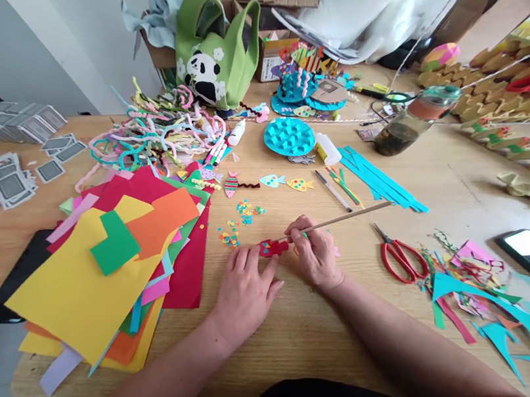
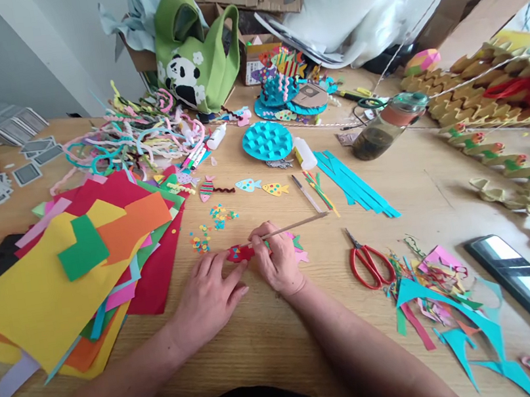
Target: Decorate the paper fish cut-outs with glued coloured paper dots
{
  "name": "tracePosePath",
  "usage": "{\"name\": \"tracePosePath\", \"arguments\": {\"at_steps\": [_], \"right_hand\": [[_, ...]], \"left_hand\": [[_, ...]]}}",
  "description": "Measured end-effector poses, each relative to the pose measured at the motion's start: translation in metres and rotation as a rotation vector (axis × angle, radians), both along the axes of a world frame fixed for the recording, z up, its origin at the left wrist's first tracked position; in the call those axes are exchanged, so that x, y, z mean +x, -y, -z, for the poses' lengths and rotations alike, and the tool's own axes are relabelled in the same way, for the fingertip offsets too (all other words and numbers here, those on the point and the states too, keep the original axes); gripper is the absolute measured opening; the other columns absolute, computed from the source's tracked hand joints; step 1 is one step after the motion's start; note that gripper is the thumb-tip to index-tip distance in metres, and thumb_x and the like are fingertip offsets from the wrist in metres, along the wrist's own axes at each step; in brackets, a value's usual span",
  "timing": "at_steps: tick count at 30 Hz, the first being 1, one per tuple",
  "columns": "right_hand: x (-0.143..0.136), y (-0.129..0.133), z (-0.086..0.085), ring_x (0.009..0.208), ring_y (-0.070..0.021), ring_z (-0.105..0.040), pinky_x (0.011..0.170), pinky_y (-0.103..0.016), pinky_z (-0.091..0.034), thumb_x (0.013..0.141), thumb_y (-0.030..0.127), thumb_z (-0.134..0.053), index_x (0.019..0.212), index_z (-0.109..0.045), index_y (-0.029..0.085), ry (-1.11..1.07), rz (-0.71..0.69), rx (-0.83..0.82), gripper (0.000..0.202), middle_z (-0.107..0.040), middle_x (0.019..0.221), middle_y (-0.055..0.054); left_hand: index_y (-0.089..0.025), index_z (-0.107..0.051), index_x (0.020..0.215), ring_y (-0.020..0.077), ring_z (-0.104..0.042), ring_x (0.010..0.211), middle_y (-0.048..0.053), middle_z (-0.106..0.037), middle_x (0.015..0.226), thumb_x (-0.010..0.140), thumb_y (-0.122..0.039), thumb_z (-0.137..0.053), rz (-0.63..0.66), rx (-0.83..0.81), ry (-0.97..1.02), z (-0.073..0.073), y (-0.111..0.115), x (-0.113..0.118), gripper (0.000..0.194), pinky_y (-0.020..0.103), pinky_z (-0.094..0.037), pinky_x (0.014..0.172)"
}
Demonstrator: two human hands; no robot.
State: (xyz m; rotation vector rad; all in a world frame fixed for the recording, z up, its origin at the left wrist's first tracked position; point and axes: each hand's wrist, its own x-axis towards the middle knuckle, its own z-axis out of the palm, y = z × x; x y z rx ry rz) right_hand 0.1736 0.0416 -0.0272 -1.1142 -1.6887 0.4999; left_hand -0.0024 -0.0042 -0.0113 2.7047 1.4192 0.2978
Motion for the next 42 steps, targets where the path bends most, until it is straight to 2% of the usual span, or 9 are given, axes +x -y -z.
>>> {"name": "tracePosePath", "arguments": {"at_steps": [6,10,13,18,24,33,42], "right_hand": [[-0.002,-0.001,-0.008,0.067,-0.0139,-0.059,0.063,-0.028,-0.048,0.098,0.033,-0.044,0.083,-0.060,0.020,-0.201,0.086,-0.145,0.025,-0.060,0.077,-0.001],[-0.004,-0.013,-0.020,0.067,-0.0136,-0.061,0.062,-0.027,-0.049,0.096,0.039,-0.047,0.082,-0.061,0.020,-0.192,0.070,-0.206,0.027,-0.063,0.081,-0.002],[-0.007,-0.030,-0.023,0.070,-0.0146,-0.063,0.064,-0.028,-0.050,0.095,0.041,-0.048,0.080,-0.060,0.020,-0.145,0.053,-0.207,0.028,-0.064,0.083,-0.003],[-0.014,-0.057,-0.017,0.068,-0.0158,-0.063,0.065,-0.029,-0.048,0.094,0.041,-0.049,0.079,-0.060,0.020,-0.066,0.065,-0.219,0.028,-0.065,0.073,-0.002],[-0.016,-0.071,-0.011,0.063,-0.0160,-0.062,0.061,-0.028,-0.046,0.092,0.039,-0.049,0.079,-0.060,0.020,0.014,0.068,-0.234,0.026,-0.066,0.070,-0.003],[-0.018,-0.076,0.000,0.060,-0.0155,-0.061,0.056,-0.027,-0.044,0.092,0.041,-0.050,0.076,-0.060,0.020,0.016,0.142,-0.187,0.028,-0.066,0.067,-0.003],[-0.017,-0.074,0.003,0.061,-0.0146,-0.060,0.059,-0.027,-0.046,0.093,0.040,-0.050,0.076,-0.060,0.019,-0.009,0.130,-0.136,0.028,-0.064,0.067,-0.002]], "left_hand": [[-0.020,-0.058,0.129,0.0312,-0.047,0.116,0.016,-0.051,0.126,0.092,-0.040,-0.059,-0.012,0.003,0.027,0.001,0.001,0.001,0.042,0.050,-0.039,0.103],[-0.021,-0.058,0.128,0.0309,-0.048,0.115,0.015,-0.052,0.126,0.092,-0.039,-0.058,-0.019,-0.009,0.039,0.001,0.001,0.001,0.040,0.050,-0.040,0.102],[-0.022,-0.058,0.127,0.0303,-0.048,0.113,0.013,-0.053,0.123,0.092,-0.038,-0.059,-0.028,-0.026,0.053,0.001,0.001,0.001,0.039,0.049,-0.041,0.101],[-0.023,-0.056,0.129,0.0295,-0.049,0.111,0.012,-0.053,0.123,0.091,-0.041,-0.060,-0.034,-0.023,0.080,0.002,0.001,0.002,0.042,0.048,-0.043,0.099],[-0.021,-0.052,0.134,0.0298,-0.049,0.112,0.013,-0.053,0.126,0.092,-0.044,-0.058,-0.035,-0.010,0.067,0.003,0.001,0.001,0.048,0.047,-0.042,0.100],[-0.014,-0.053,0.131,0.0302,-0.050,0.112,0.014,-0.057,0.122,0.092,-0.046,-0.058,-0.047,0.000,0.053,0.005,-0.001,0.001,0.050,0.046,-0.043,0.099],[-0.016,-0.053,0.131,0.0299,-0.049,0.113,0.015,-0.055,0.123,0.092,-0.042,-0.058,-0.034,-0.010,0.077,0.003,-0.001,0.000,0.046,0.047,-0.043,0.100]]}}
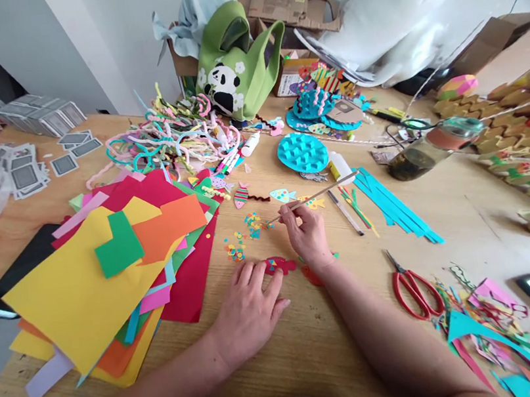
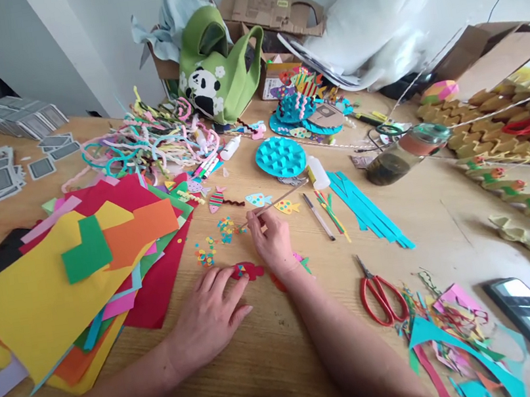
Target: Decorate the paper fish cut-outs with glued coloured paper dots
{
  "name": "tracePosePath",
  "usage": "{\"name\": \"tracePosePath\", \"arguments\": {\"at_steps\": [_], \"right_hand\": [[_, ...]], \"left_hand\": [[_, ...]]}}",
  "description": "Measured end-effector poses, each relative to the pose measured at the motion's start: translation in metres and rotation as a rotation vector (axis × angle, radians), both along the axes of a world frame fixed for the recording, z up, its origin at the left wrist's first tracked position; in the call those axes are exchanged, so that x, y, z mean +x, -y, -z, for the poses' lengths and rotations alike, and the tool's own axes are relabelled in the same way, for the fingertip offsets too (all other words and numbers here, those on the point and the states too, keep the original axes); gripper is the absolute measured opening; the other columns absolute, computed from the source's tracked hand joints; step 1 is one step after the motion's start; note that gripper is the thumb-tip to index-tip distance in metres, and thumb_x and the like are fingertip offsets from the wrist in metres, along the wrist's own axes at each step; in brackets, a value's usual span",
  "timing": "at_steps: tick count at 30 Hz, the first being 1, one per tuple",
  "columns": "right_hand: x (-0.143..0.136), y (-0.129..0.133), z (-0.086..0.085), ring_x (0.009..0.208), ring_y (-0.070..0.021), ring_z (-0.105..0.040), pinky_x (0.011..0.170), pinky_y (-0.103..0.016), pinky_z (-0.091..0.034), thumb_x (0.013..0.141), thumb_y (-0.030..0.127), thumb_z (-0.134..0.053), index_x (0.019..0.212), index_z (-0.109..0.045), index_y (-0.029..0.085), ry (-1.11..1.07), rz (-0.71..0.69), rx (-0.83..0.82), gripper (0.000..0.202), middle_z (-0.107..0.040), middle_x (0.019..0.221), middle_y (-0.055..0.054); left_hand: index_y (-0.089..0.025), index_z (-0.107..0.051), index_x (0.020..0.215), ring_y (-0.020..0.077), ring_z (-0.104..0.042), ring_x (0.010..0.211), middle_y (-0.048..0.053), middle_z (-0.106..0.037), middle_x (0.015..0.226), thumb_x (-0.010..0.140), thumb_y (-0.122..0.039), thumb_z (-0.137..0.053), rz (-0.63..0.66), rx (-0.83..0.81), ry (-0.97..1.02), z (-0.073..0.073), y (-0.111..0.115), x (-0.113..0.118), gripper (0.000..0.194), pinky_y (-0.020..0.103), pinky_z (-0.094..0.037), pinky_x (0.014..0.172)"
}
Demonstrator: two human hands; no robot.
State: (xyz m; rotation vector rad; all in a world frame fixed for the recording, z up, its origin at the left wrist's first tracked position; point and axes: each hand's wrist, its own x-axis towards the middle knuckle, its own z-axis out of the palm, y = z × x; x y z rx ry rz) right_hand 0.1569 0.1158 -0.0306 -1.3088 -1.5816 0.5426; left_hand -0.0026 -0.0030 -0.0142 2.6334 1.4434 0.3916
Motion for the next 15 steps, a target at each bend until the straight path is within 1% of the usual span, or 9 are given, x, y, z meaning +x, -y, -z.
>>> {"name": "tracePosePath", "arguments": {"at_steps": [3,7,10,13,15], "right_hand": [[0.000,-0.001,0.001,0.061,-0.0145,-0.059,0.061,-0.028,-0.046,0.093,0.040,-0.050,0.074,-0.060,0.020,0.008,-0.003,0.019,0.029,-0.063,0.066,-0.002],[-0.001,-0.001,0.003,0.061,-0.0143,-0.058,0.061,-0.028,-0.046,0.093,0.042,-0.050,0.075,-0.059,0.020,0.013,0.000,0.000,0.030,-0.062,0.065,-0.001],[-0.001,0.000,0.003,0.063,-0.0148,-0.059,0.061,-0.027,-0.045,0.093,0.042,-0.049,0.075,-0.059,0.020,0.008,-0.007,0.005,0.031,-0.062,0.066,-0.001],[-0.002,0.001,0.002,0.065,-0.0153,-0.060,0.061,-0.027,-0.045,0.094,0.044,-0.048,0.075,-0.059,0.020,0.008,-0.005,0.011,0.032,-0.063,0.067,-0.002],[-0.001,0.001,0.001,0.065,-0.0155,-0.060,0.061,-0.027,-0.046,0.094,0.046,-0.047,0.074,-0.059,0.021,0.003,0.008,0.020,0.034,-0.064,0.068,-0.003]], "left_hand": [[-0.016,-0.054,0.131,0.0303,-0.049,0.114,0.015,-0.055,0.124,0.092,-0.040,-0.058,0.005,-0.012,0.004,-0.001,0.000,0.000,0.046,0.047,-0.044,0.099],[-0.016,-0.055,0.128,0.0304,-0.050,0.113,0.015,-0.054,0.124,0.093,-0.039,-0.057,-0.008,-0.014,0.026,-0.002,-0.001,0.001,0.043,0.048,-0.045,0.099],[-0.014,-0.057,0.124,0.0310,-0.047,0.117,0.016,-0.054,0.125,0.094,-0.038,-0.055,-0.029,-0.001,0.071,-0.004,-0.002,0.001,0.039,0.049,-0.044,0.101],[-0.014,-0.059,0.121,0.0294,-0.046,0.118,0.014,-0.054,0.123,0.095,-0.035,-0.053,-0.061,-0.004,0.150,-0.010,-0.005,-0.001,0.034,0.048,-0.042,0.103],[-0.015,-0.060,0.119,0.0278,-0.048,0.114,0.012,-0.056,0.119,0.095,-0.031,-0.052,-0.088,-0.002,0.194,-0.016,-0.009,-0.004,0.029,0.046,-0.043,0.102]]}}
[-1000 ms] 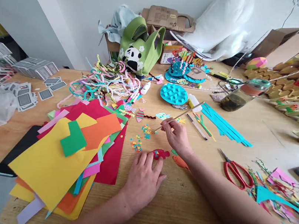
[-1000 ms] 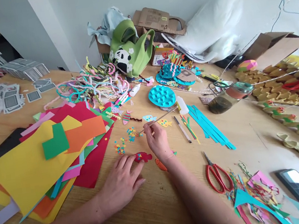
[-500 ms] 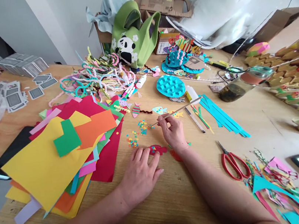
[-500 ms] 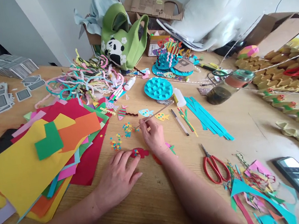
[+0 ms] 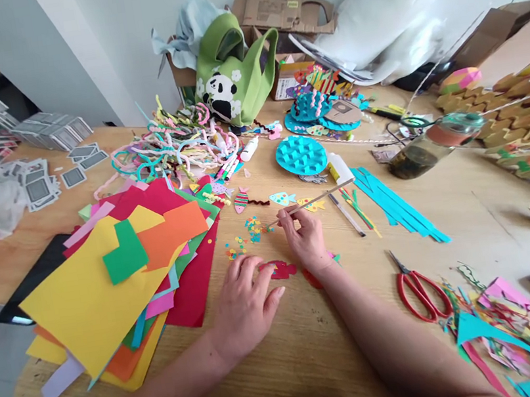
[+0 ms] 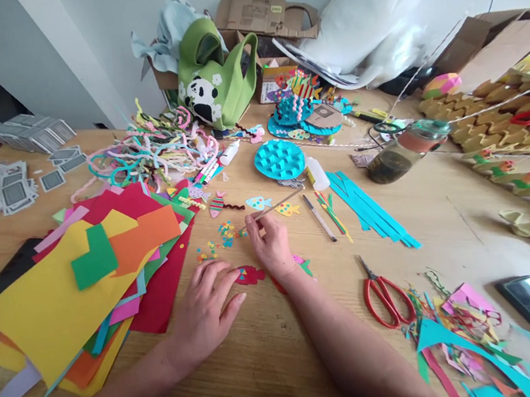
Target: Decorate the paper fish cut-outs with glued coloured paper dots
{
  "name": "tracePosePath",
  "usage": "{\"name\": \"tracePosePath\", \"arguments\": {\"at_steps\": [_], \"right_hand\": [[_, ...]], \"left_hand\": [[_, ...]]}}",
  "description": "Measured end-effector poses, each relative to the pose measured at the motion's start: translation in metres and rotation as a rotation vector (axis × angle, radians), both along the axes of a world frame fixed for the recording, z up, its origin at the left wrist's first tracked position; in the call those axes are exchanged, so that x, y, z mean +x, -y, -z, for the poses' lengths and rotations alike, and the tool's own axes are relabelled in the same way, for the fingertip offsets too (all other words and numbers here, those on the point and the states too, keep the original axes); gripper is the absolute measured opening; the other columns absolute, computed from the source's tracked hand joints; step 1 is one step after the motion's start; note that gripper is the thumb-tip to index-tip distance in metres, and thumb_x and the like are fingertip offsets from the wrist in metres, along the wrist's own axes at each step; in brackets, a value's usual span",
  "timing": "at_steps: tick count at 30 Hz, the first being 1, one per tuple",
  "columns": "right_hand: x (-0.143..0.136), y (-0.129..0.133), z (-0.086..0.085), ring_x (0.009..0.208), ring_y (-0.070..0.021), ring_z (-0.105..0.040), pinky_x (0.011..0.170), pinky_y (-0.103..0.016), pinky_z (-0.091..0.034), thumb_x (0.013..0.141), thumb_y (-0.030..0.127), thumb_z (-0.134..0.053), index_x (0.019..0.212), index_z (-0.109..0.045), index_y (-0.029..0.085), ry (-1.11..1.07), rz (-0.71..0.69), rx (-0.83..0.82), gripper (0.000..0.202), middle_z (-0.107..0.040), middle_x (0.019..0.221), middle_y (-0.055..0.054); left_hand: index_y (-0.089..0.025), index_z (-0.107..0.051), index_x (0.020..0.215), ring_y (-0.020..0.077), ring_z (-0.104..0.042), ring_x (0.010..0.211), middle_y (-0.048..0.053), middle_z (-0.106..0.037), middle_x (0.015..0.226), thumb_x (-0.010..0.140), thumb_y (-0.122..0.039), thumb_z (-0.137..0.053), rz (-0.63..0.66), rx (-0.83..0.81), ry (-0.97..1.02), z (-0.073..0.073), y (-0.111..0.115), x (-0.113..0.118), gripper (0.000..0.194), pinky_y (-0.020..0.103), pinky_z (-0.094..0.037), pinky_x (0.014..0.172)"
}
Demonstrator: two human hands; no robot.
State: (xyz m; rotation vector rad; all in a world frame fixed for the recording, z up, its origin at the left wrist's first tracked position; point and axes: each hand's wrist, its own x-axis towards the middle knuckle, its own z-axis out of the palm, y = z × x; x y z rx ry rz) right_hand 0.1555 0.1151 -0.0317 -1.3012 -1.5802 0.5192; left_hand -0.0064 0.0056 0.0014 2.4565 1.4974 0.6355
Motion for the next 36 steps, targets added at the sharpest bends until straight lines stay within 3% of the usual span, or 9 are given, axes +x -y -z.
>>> {"name": "tracePosePath", "arguments": {"at_steps": [6,8,10,15,26,36], "right_hand": [[0.002,0.001,-0.001,0.064,-0.0159,-0.060,0.065,-0.030,-0.048,0.095,0.045,-0.046,0.074,-0.057,0.022,-0.047,-0.012,0.062,0.033,-0.065,0.069,-0.003],[0.003,0.002,-0.001,0.065,-0.0162,-0.061,0.065,-0.031,-0.048,0.095,0.043,-0.046,0.075,-0.057,0.022,-0.056,-0.024,0.079,0.031,-0.064,0.071,-0.003],[0.003,0.004,-0.001,0.065,-0.0162,-0.061,0.065,-0.031,-0.048,0.096,0.040,-0.045,0.076,-0.058,0.022,-0.063,-0.043,0.103,0.030,-0.064,0.071,-0.003],[0.003,0.005,-0.004,0.064,-0.0158,-0.059,0.065,-0.031,-0.048,0.096,0.036,-0.046,0.077,-0.058,0.021,-0.063,-0.062,0.157,0.027,-0.062,0.069,-0.002],[0.003,0.007,-0.007,0.065,-0.0169,-0.059,0.066,-0.033,-0.048,0.097,0.037,-0.044,0.075,-0.057,0.023,-0.057,-0.058,0.145,0.029,-0.062,0.069,-0.003],[0.007,0.002,0.002,0.065,-0.0165,-0.060,0.066,-0.032,-0.049,0.096,0.039,-0.044,0.075,-0.056,0.022,-0.058,-0.016,0.112,0.029,-0.063,0.072,-0.004]], "left_hand": [[-0.018,-0.067,0.098,0.0232,-0.055,0.092,0.006,-0.063,0.091,0.094,-0.024,-0.054,-0.101,0.004,0.033,-0.017,-0.034,-0.012,0.014,0.041,-0.045,0.089],[-0.018,-0.067,0.090,0.0198,-0.057,0.083,0.003,-0.063,0.080,0.089,-0.023,-0.062,-0.189,-0.080,0.115,-0.016,-0.053,-0.013,0.007,0.035,-0.045,0.084],[-0.017,-0.068,0.091,0.0158,-0.059,0.071,-0.001,-0.062,0.070,0.085,-0.023,-0.067,-0.298,-0.272,0.216,-0.013,-0.072,-0.010,0.008,0.027,-0.044,0.070],[-0.016,-0.071,0.089,0.0121,-0.057,0.057,-0.002,-0.063,0.063,0.083,-0.028,-0.067,-0.359,-0.335,0.226,-0.006,-0.100,0.002,0.014,0.023,-0.038,0.058],[-0.017,-0.074,0.081,0.0165,-0.064,0.066,0.002,-0.070,0.069,0.080,-0.023,-0.066,-0.382,-0.364,0.157,0.001,-0.113,0.013,0.009,0.025,-0.043,0.061],[-0.019,-0.076,0.086,0.0175,-0.067,0.070,0.003,-0.073,0.074,0.081,-0.019,-0.063,-0.343,-0.367,0.072,0.005,-0.110,0.004,0.013,0.025,-0.044,0.062]]}}
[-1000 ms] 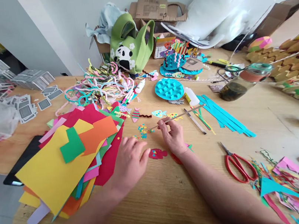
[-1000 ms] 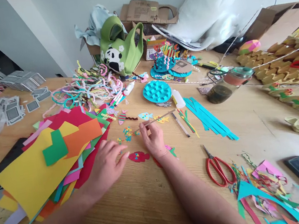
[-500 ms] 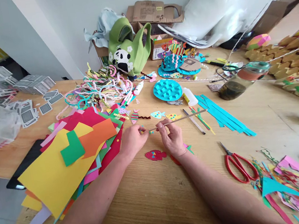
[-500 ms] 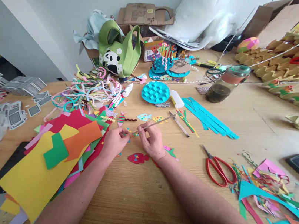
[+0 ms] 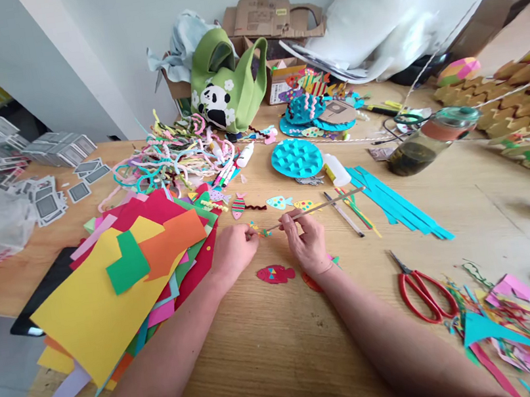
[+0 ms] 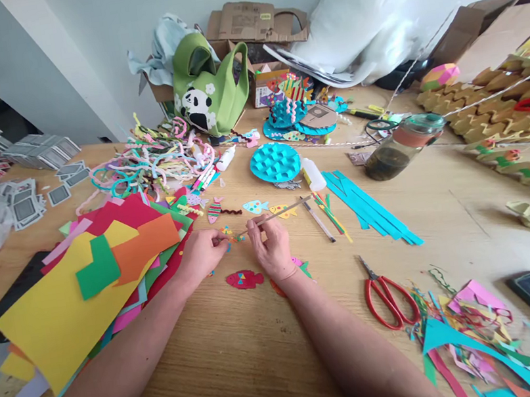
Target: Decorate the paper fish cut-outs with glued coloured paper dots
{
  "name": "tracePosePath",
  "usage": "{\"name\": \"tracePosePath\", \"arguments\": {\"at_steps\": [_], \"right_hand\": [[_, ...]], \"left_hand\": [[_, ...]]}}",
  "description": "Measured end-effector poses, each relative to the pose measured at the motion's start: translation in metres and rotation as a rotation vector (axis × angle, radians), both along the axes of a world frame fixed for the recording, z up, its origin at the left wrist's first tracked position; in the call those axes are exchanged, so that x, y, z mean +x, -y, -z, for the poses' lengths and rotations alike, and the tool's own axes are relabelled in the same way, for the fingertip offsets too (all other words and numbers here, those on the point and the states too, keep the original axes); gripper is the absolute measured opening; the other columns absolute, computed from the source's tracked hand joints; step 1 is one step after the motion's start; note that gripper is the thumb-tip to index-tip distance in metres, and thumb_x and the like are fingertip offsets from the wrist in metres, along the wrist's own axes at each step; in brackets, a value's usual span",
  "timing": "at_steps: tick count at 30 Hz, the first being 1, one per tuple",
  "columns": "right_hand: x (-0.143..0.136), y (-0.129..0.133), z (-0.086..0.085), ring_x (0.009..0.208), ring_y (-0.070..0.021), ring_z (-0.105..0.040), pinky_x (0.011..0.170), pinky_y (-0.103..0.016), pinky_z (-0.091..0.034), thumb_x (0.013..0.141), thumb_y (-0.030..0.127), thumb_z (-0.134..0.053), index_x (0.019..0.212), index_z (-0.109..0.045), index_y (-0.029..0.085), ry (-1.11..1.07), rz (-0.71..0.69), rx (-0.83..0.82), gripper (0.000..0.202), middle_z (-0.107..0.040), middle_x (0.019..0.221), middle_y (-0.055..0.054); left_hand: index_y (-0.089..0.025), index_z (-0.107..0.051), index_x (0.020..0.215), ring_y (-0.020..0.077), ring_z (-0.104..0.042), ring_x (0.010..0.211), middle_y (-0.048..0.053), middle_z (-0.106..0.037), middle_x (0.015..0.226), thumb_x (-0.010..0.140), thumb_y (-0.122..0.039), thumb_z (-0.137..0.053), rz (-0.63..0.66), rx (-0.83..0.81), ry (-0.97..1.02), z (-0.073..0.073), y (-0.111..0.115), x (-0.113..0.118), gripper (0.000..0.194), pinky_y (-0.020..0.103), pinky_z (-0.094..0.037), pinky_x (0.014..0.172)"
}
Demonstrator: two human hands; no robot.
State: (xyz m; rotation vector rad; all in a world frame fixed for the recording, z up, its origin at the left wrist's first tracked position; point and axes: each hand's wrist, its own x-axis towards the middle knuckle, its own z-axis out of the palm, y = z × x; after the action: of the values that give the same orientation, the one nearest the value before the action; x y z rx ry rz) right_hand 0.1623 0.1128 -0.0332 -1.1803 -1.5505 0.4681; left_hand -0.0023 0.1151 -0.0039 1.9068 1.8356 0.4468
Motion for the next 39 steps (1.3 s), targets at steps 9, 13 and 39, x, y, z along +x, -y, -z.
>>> {"name": "tracePosePath", "arguments": {"at_steps": [9,13,39], "right_hand": [[0.000,-0.002,-0.001,0.065,-0.0170,-0.060,0.066,-0.032,-0.049,0.096,0.037,-0.044,0.076,-0.056,0.023,0.054,0.018,0.009,0.027,-0.064,0.071,-0.004],[-0.003,-0.003,-0.006,0.068,-0.0175,-0.060,0.068,-0.032,-0.048,0.096,0.034,-0.044,0.076,-0.054,0.023,0.127,-0.034,0.035,0.025,-0.066,0.073,-0.005],[-0.021,-0.026,-0.012,0.075,-0.0197,-0.061,0.069,-0.031,-0.045,0.096,0.031,-0.046,0.076,-0.054,0.022,0.326,-0.163,-0.051,0.023,-0.066,0.078,-0.007]], "left_hand": [[-0.019,-0.073,0.090,0.0192,-0.066,0.071,0.003,-0.070,0.073,0.084,-0.018,-0.062,0.036,0.045,-0.104,-0.014,0.011,-0.005,0.013,0.027,-0.046,0.065],[-0.019,-0.069,0.090,0.0220,-0.064,0.087,0.006,-0.068,0.087,0.088,-0.012,-0.053,0.086,0.147,-0.155,-0.019,0.048,-0.002,0.017,0.032,-0.046,0.077],[-0.019,-0.054,0.074,0.0207,-0.053,0.073,0.002,-0.054,0.073,0.079,-0.013,-0.055,0.524,0.479,-0.190,0.013,0.123,0.026,0.008,0.036,-0.043,0.062]]}}
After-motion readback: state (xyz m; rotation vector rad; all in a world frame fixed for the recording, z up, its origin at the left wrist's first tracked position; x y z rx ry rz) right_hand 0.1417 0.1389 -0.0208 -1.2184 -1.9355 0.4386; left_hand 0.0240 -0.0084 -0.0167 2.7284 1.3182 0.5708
